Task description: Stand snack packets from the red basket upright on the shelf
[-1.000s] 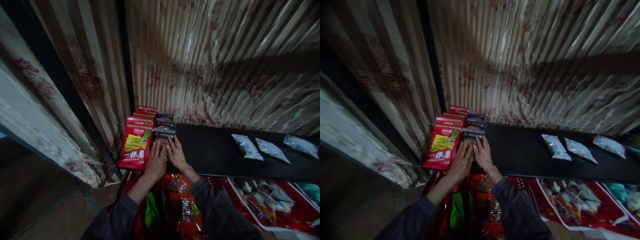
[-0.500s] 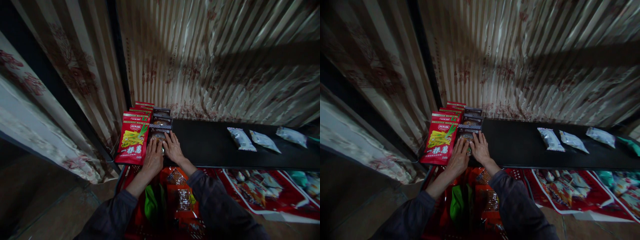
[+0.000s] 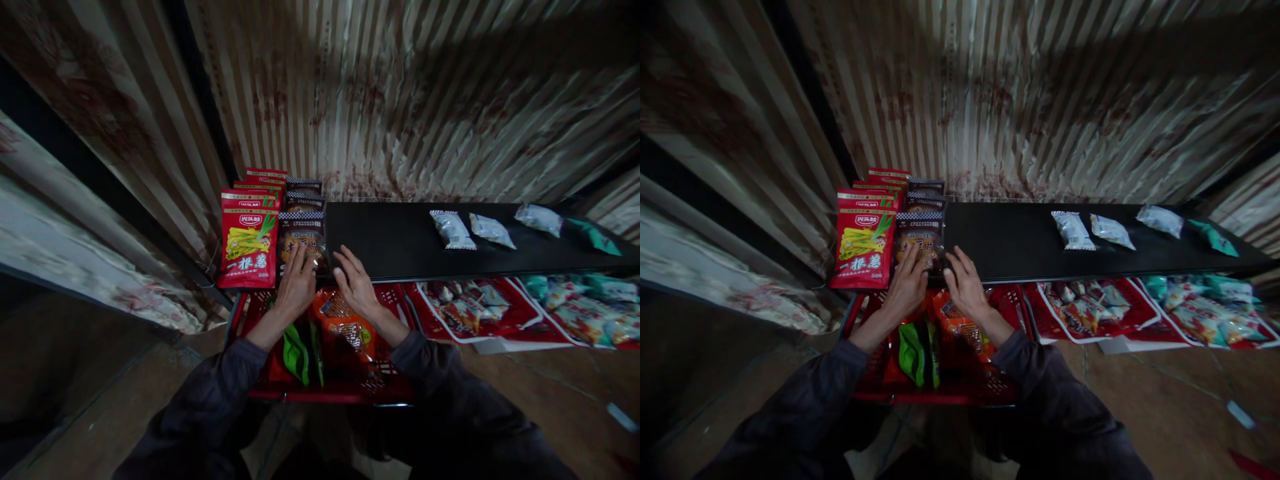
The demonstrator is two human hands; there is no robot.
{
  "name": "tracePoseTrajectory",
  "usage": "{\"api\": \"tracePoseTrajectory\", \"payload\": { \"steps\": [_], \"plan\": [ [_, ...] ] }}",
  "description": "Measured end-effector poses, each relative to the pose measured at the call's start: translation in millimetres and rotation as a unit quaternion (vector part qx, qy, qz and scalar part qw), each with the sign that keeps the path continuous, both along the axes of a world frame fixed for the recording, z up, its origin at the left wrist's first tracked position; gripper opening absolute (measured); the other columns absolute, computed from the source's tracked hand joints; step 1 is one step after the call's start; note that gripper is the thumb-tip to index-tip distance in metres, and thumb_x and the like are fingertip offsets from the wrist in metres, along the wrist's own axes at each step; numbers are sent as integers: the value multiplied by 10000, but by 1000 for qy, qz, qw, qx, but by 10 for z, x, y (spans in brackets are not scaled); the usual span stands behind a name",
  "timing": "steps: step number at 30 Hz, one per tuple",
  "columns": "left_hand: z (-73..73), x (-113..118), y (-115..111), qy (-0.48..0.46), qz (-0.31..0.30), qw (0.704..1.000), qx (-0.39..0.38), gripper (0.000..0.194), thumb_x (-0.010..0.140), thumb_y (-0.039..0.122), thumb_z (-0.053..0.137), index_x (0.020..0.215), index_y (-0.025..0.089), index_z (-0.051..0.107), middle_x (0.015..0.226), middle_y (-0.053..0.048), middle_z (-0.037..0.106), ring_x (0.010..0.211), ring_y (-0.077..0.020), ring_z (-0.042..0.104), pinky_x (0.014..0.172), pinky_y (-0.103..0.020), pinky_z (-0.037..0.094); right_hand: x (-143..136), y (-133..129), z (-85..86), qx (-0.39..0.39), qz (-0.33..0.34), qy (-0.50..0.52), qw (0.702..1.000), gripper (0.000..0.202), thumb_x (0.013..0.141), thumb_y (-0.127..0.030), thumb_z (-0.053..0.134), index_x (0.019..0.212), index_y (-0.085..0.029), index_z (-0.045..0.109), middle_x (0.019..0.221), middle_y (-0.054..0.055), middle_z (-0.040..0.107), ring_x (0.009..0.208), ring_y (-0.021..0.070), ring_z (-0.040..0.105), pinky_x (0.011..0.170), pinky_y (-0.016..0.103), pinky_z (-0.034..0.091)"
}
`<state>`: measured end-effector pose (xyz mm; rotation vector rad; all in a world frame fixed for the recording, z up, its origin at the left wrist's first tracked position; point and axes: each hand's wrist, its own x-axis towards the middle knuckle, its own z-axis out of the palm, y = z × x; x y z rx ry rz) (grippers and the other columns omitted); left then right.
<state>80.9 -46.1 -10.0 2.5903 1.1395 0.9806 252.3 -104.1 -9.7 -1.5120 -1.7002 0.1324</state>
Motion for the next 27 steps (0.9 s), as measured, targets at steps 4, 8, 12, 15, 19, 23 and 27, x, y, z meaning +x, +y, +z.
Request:
{"api": "tracePoseTrajectory", "payload": {
  "steps": [4, 8, 12, 15, 19, 23, 27],
  "plan": [
    [-16, 30, -295, -5, -85, 996, -32, 390, 931, 130, 391, 1258, 132, 603, 1443, -141, 532, 1387, -230, 447, 1151, -446, 413, 83, -439, -94, 11, 21, 0, 1000, 390, 990, -310, 417, 1332, -203, 570, 1401, 122, 576, 1312, 213, 526, 1110, 436, 440],
    [-191, 46, -622, 43, -135, 982, -123, 398, 926, 126, 398, 1256, 146, 617, 1400, -129, 579, 1313, -212, 533, 1091, -402, 479, 118, -649, -380, -17, 38, 3, 999, 362, 959, -229, 449, 1279, -183, 611, 1344, 133, 618, 1257, 222, 574, 1084, 440, 471],
    [-390, 15, -802, 151, -59, 961, -225, 413, 916, 142, 435, 1298, 127, 592, 1465, -147, 514, 1334, -232, 515, 1110, -394, 447, 126, -689, -692, -99, 72, 3, 992, 343, 924, -172, 463, 1205, -170, 661, 1251, 135, 673, 1204, 225, 613, 1056, 437, 496],
    [-474, -21, -806, 229, -27, 936, -265, 451, 903, 145, 446, 1336, 100, 562, 1510, -168, 455, 1403, -261, 426, 1134, -408, 408, 142, -692, -868, -156, 92, -5, 983, 360, 900, -154, 481, 1212, -155, 658, 1245, 145, 677, 1205, 238, 615, 1054, 448, 495],
    [-527, -21, -747, 280, -16, 910, -306, 501, 903, 152, 424, 1391, 76, 509, 1522, -191, 429, 1407, -276, 418, 1116, -381, 418, 181, -684, -1012, -217, 83, -35, 972, 379, 882, -138, 488, 1224, -123, 652, 1293, 168, 651, 1229, 265, 602, 1077, 472, 470],
    [-599, 43, -734, 292, -28, 909, -297, 487, 901, 165, 435, 1374, 101, 534, 1515, -164, 451, 1451, -263, 343, 1187, -380, 305, 201, -647, -1088, -256, 103, -60, 959, 416, 879, -142, 491, 1273, -136, 623, 1352, 151, 620, 1277, 263, 569, 1093, 450, 458],
    [-699, 85, -762, 306, -53, 902, -300, 505, 893, 187, 470, 1381, 75, 530, 1543, -202, 390, 1466, -304, 301, 1211, -438, 244, 176, -616, -1128, -305, 105, -80, 943, 436, 880, -158, 499, 1302, -124, 602, 1386, 170, 591, 1275, 276, 571, 1078, 447, 469]
  ]
}}
